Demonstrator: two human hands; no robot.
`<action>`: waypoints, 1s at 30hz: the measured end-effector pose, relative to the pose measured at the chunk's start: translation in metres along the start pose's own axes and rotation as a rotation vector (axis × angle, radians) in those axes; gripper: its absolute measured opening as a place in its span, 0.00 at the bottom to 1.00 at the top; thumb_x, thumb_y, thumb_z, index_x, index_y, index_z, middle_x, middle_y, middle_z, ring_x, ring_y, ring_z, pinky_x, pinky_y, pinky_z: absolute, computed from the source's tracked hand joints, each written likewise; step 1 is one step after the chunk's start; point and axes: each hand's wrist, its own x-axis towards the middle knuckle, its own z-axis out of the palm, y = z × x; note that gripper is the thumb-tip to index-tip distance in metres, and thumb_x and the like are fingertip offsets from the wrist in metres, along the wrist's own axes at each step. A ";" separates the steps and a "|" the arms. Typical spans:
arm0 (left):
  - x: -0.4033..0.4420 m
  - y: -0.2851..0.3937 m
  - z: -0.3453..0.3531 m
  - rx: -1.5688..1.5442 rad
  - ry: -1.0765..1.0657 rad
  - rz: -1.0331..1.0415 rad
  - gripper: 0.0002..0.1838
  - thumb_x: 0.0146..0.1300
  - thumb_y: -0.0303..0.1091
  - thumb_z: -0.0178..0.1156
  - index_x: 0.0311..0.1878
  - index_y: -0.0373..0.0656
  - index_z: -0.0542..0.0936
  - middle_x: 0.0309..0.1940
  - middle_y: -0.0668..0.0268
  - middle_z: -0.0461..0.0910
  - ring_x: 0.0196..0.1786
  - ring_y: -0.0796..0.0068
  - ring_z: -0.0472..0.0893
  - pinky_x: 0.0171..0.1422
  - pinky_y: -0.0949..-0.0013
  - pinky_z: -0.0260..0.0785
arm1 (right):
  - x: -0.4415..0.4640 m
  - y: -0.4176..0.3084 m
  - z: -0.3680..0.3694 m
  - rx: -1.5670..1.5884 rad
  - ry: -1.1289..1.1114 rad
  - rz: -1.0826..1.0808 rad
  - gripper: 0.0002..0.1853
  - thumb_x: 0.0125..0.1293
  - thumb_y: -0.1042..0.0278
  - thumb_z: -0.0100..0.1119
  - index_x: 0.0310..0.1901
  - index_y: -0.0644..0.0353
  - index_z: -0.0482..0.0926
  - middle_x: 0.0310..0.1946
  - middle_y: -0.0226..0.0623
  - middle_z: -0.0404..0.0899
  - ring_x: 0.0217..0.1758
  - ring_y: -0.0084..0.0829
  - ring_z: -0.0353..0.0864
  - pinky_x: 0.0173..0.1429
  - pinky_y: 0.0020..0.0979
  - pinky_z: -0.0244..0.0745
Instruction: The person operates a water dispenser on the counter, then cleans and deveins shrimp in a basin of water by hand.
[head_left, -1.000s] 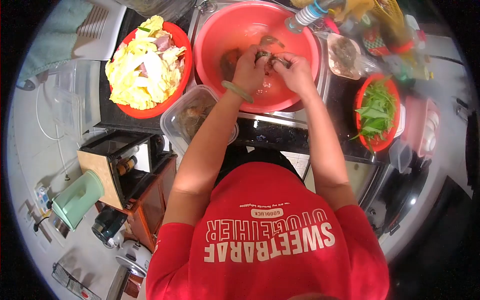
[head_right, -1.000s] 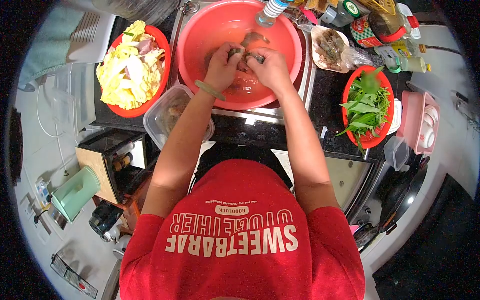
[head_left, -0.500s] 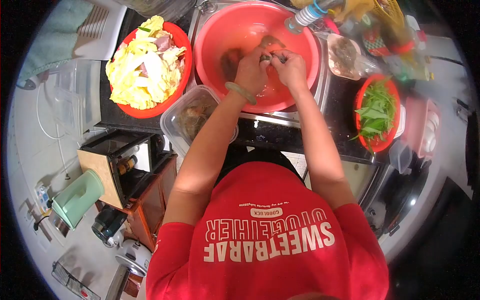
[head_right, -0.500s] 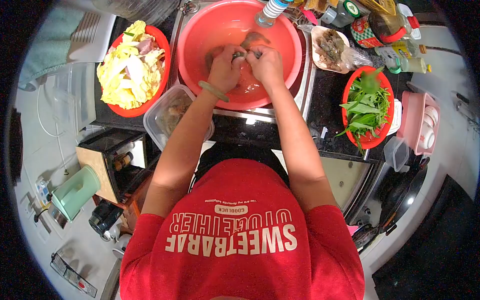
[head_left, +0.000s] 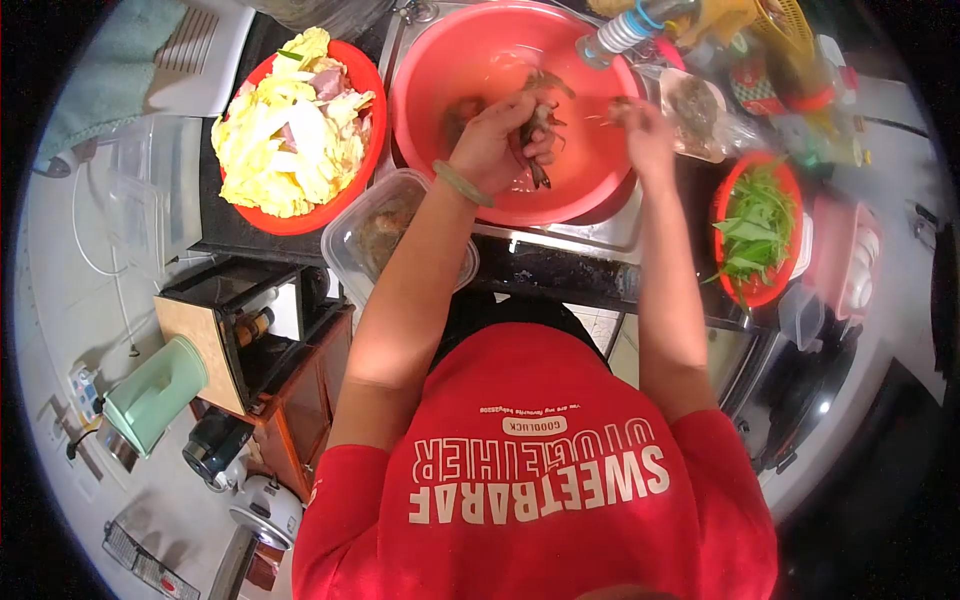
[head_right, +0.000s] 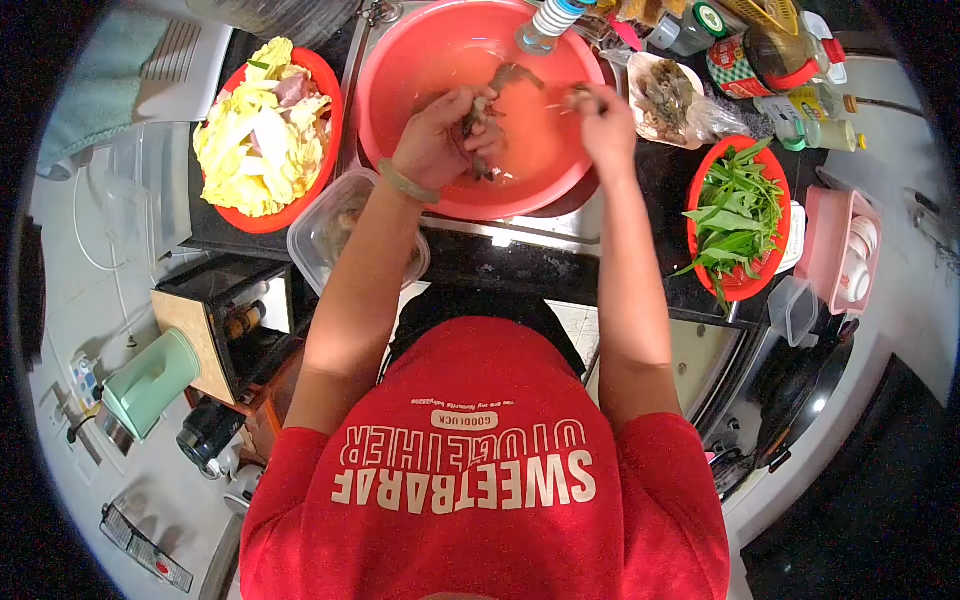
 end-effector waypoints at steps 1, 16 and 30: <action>-0.001 0.001 0.000 -0.021 -0.045 -0.021 0.12 0.69 0.39 0.51 0.46 0.40 0.74 0.24 0.69 0.69 0.24 0.76 0.64 0.35 0.69 0.62 | 0.002 -0.005 -0.014 -0.049 0.069 -0.041 0.10 0.65 0.73 0.52 0.44 0.67 0.79 0.37 0.38 0.83 0.40 0.24 0.81 0.47 0.27 0.75; 0.006 -0.003 -0.006 0.100 0.057 0.007 0.11 0.68 0.40 0.52 0.43 0.43 0.74 0.24 0.69 0.69 0.24 0.78 0.66 0.36 0.69 0.64 | -0.042 -0.089 0.005 0.113 -0.170 -0.042 0.14 0.60 0.64 0.65 0.43 0.65 0.82 0.27 0.30 0.79 0.30 0.14 0.73 0.35 0.21 0.70; 0.010 -0.012 -0.003 0.345 0.099 0.194 0.08 0.70 0.36 0.50 0.39 0.42 0.72 0.25 0.71 0.69 0.26 0.82 0.66 0.33 0.76 0.61 | -0.050 -0.105 0.035 0.018 -0.158 -0.055 0.06 0.53 0.72 0.63 0.31 0.66 0.81 0.20 0.36 0.79 0.22 0.24 0.78 0.30 0.27 0.72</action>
